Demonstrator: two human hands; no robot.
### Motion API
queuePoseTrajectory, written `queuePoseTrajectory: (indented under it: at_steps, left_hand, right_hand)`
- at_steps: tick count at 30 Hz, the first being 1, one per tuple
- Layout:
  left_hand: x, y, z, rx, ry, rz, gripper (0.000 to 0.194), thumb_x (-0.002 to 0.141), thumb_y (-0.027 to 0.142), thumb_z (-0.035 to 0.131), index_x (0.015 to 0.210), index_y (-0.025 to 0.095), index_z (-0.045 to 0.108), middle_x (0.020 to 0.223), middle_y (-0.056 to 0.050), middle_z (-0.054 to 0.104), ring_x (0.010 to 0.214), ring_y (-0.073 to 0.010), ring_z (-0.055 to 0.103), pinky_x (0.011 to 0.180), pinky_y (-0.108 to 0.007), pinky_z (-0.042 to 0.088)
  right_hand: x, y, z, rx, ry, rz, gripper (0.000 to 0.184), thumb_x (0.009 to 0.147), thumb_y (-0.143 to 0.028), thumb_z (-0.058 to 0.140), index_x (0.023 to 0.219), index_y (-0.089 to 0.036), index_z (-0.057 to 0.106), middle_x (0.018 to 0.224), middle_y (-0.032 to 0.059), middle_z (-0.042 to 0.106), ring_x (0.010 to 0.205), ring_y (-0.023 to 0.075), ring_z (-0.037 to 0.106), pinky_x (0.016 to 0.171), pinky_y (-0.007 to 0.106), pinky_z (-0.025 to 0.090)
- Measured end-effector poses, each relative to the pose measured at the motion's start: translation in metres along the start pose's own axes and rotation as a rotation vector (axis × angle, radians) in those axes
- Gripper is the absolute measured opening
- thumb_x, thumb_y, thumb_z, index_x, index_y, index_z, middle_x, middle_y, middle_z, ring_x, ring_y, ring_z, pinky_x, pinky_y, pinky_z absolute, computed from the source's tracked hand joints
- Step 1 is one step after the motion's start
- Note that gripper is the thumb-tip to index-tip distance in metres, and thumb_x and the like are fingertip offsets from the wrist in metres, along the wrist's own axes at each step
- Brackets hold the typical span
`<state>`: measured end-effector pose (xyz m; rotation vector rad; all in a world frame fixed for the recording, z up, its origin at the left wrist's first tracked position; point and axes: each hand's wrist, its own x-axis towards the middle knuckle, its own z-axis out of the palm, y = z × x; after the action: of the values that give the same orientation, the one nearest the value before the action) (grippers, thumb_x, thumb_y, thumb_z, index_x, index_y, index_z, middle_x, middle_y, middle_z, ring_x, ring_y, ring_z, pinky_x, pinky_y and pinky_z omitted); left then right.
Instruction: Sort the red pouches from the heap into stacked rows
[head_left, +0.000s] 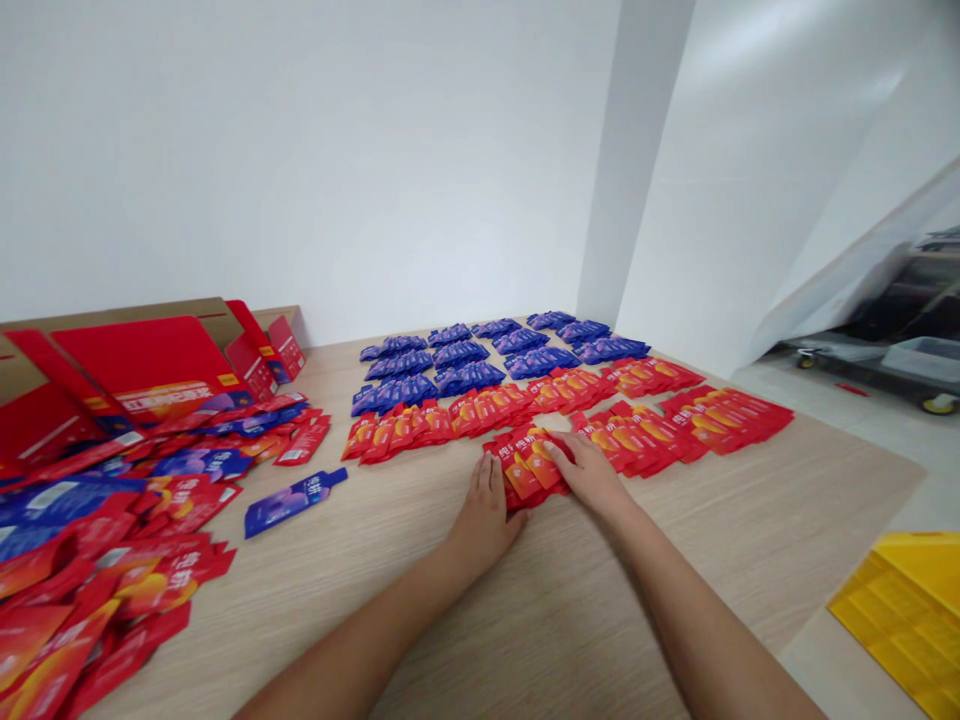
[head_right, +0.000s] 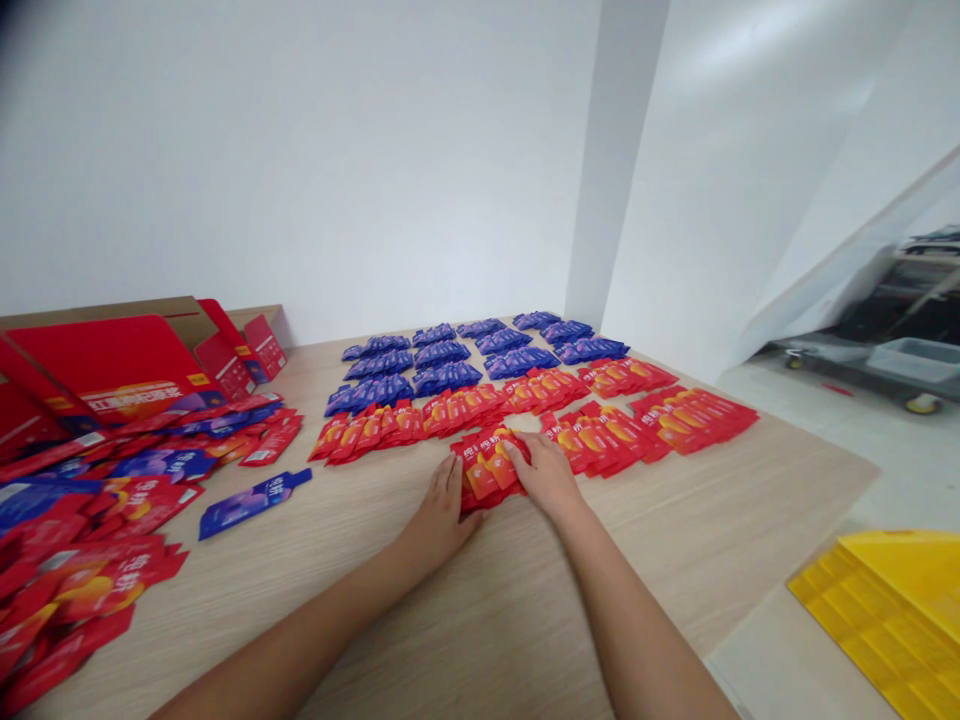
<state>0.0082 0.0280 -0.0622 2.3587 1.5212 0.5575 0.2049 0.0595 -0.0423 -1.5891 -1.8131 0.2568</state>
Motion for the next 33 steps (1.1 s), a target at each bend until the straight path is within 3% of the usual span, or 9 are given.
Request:
queuePoseTrajectory:
  at_steps: [10, 15, 19, 23, 25, 27, 30, 33]
  left_hand:
    - [-0.003, 0.001, -0.005, 0.033, -0.030, -0.005, 0.080, 0.082, 0.040, 0.052, 0.142, 0.000, 0.018, 0.151, -0.026, 0.018, 0.141, -0.0312, 0.013, 0.114, -0.047, 0.020]
    - [-0.012, -0.006, -0.009, 0.095, 0.004, 0.040, 0.079, 0.085, 0.051, 0.046, 0.140, 0.000, 0.022, 0.149, -0.027, 0.022, 0.140, -0.0317, 0.016, 0.113, -0.048, 0.023]
    - [-0.025, -0.040, -0.032, 0.196, 0.131, 0.036, 0.069, 0.088, 0.048, 0.041, 0.139, 0.004, 0.028, 0.147, -0.025, 0.030, 0.139, -0.0307, 0.023, 0.111, -0.049, 0.027]
    - [-0.046, -0.096, -0.077, 0.396, 0.170, -0.222, 0.065, 0.087, 0.035, 0.044, 0.139, 0.000, 0.028, 0.148, -0.024, 0.029, 0.139, -0.0314, 0.023, 0.113, -0.045, 0.022]
    - [-0.061, -0.124, -0.099, 0.475, 0.130, -0.364, 0.064, 0.087, 0.034, 0.043, 0.140, 0.001, 0.030, 0.148, -0.023, 0.030, 0.138, -0.0329, 0.023, 0.112, -0.048, 0.020]
    - [-0.077, -0.146, -0.117, 0.508, 0.064, -0.439, 0.057, 0.090, 0.035, 0.038, 0.140, 0.008, 0.034, 0.147, -0.018, 0.035, 0.137, -0.0329, 0.026, 0.110, -0.053, 0.021]
    - [-0.100, -0.167, -0.134, 0.515, -0.016, -0.423, 0.045, 0.093, 0.034, 0.031, 0.136, 0.023, 0.043, 0.145, -0.008, 0.041, 0.135, -0.0273, 0.033, 0.108, -0.056, 0.022]
    - [-0.120, -0.182, -0.146, 0.553, -0.028, -0.405, 0.043, 0.094, 0.030, 0.030, 0.132, 0.026, 0.048, 0.143, -0.005, 0.044, 0.133, -0.0249, 0.036, 0.110, -0.055, 0.016]
  right_hand:
    - [0.000, -0.002, -0.002, 0.002, 0.011, 0.002, 0.046, 0.091, -0.044, 0.039, 0.115, -0.012, 0.061, 0.116, 0.0152, 0.063, 0.111, 0.0246, 0.056, 0.101, 0.040, 0.038]
    - [0.000, -0.001, -0.002, -0.004, 0.074, 0.003, 0.045, 0.090, -0.043, 0.039, 0.112, -0.011, 0.062, 0.115, 0.0171, 0.063, 0.111, 0.0265, 0.056, 0.100, 0.042, 0.040]
    - [-0.003, -0.005, -0.011, 0.045, 0.299, -0.119, 0.039, 0.090, -0.041, 0.039, 0.108, -0.015, 0.062, 0.110, 0.0151, 0.065, 0.106, 0.0270, 0.057, 0.096, 0.046, 0.042]
    - [-0.009, -0.016, -0.022, 0.110, 0.477, -0.349, 0.028, 0.089, -0.030, 0.042, 0.103, -0.019, 0.063, 0.103, 0.0115, 0.066, 0.102, 0.0252, 0.058, 0.093, 0.046, 0.044]
    - [-0.013, -0.024, -0.020, 0.101, 0.452, -0.467, 0.024, 0.088, -0.026, 0.043, 0.101, -0.022, 0.063, 0.103, 0.0102, 0.066, 0.100, 0.0253, 0.059, 0.091, 0.047, 0.044]
    - [-0.018, -0.033, -0.011, 0.091, 0.358, -0.597, 0.024, 0.085, -0.022, 0.045, 0.101, -0.024, 0.063, 0.104, 0.0094, 0.065, 0.100, 0.0250, 0.059, 0.089, 0.047, 0.046]
    - [-0.029, -0.051, 0.011, 0.086, 0.154, -0.777, 0.027, 0.083, -0.015, 0.045, 0.102, -0.024, 0.061, 0.107, 0.0089, 0.065, 0.102, 0.0234, 0.059, 0.088, 0.044, 0.047]
    - [-0.042, -0.075, 0.033, 0.094, -0.048, -0.877, 0.031, 0.082, -0.010, 0.044, 0.103, -0.024, 0.060, 0.108, 0.0092, 0.065, 0.104, 0.0221, 0.058, 0.089, 0.042, 0.048]
